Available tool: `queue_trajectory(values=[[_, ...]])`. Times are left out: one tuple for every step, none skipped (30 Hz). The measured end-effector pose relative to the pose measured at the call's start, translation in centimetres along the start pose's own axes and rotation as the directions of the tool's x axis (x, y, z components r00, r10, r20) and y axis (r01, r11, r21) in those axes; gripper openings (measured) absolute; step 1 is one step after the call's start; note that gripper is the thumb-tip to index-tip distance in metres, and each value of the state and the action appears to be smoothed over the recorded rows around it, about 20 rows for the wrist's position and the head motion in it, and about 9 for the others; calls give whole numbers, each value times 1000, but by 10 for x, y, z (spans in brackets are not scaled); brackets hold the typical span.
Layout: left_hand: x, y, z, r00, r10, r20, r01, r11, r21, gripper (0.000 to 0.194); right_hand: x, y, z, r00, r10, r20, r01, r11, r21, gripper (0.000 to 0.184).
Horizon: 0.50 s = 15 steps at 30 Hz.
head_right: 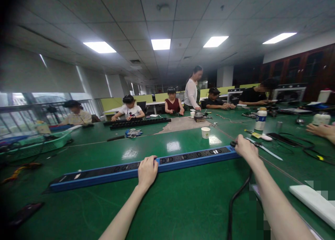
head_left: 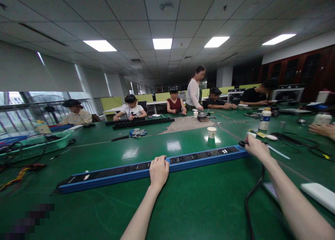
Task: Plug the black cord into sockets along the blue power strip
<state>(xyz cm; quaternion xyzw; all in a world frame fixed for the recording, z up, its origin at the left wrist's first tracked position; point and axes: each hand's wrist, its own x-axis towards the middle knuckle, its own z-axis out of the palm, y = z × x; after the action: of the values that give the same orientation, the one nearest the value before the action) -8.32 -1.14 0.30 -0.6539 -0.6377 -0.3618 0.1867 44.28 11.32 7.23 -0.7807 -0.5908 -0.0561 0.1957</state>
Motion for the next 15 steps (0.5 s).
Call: queue_trajectory(values=[[0, 0, 0, 1000, 1, -1, -1, 1000, 2, 28, 2, 3, -7, 998, 19, -54, -17, 999, 33, 32], [0, 0, 0, 1000, 3, -1, -3, 1000, 3, 28, 5, 8, -14, 993, 29, -113, -20, 997, 75, 31], [0, -1, 1, 1000, 5, 0, -5, 1000, 2, 28, 8, 13, -22, 986, 32, -166, -11, 992, 124, 30], [0, -1, 1, 1000, 7, 2, -7, 1000, 2, 28, 11, 18, -28, 977, 33, -211, 4, 984, 175, 29], [0, -1, 1, 1000, 8, 3, -8, 1000, 2, 28, 14, 23, -33, 970, 34, -240, 21, 975, 222, 29], [0, -1, 1, 1000, 8, 5, -8, 1000, 2, 28, 16, 28, -36, 967, 37, -252, 32, 965, 262, 30], [0, -1, 0, 1000, 8, 7, -8, 1000, 3, 27, 17, 33, -36, 968, 39, -250, 37, 956, 292, 31], [0, -1, 0, 1000, 8, 9, -8, 1000, 4, 27, 17, 37, -35, 972, 43, -232, 32, 950, 312, 32], [0, -1, 0, 1000, 8, 9, -8, 1000, 4, 27, 17, 41, -31, 978, 50, -204, 18, 947, 320, 34], [0, -1, 0, 1000, 8, 9, -8, 1000, 4, 27, 17, 43, -27, 985, 55, -163, -1, 948, 317, 36], [0, 0, -1, 1000, 8, 8, -8, 1000, 3, 27, 17, 46, -21, 992, 59, -116, -21, 951, 308, 38], [0, 0, -1, 1000, 9, 6, -9, 1000, 3, 27, 16, 47, -16, 996, 66, -68, -43, 955, 294, 40], [0, 0, -1, 1000, 10, 4, -10, 1000, 2, 27, 16, 49, -11, 997, 70, -22, -61, 958, 282, 41], [0, 0, -1, 1000, 11, 3, -11, 1000, 1, 28, 15, 49, -7, 997, 74, 18, -76, 958, 275, 42], [0, 0, -1, 1000, 12, 2, -12, 1000, 0, 28, 14, 49, -4, 996, 73, 49, -83, 957, 277, 43]])
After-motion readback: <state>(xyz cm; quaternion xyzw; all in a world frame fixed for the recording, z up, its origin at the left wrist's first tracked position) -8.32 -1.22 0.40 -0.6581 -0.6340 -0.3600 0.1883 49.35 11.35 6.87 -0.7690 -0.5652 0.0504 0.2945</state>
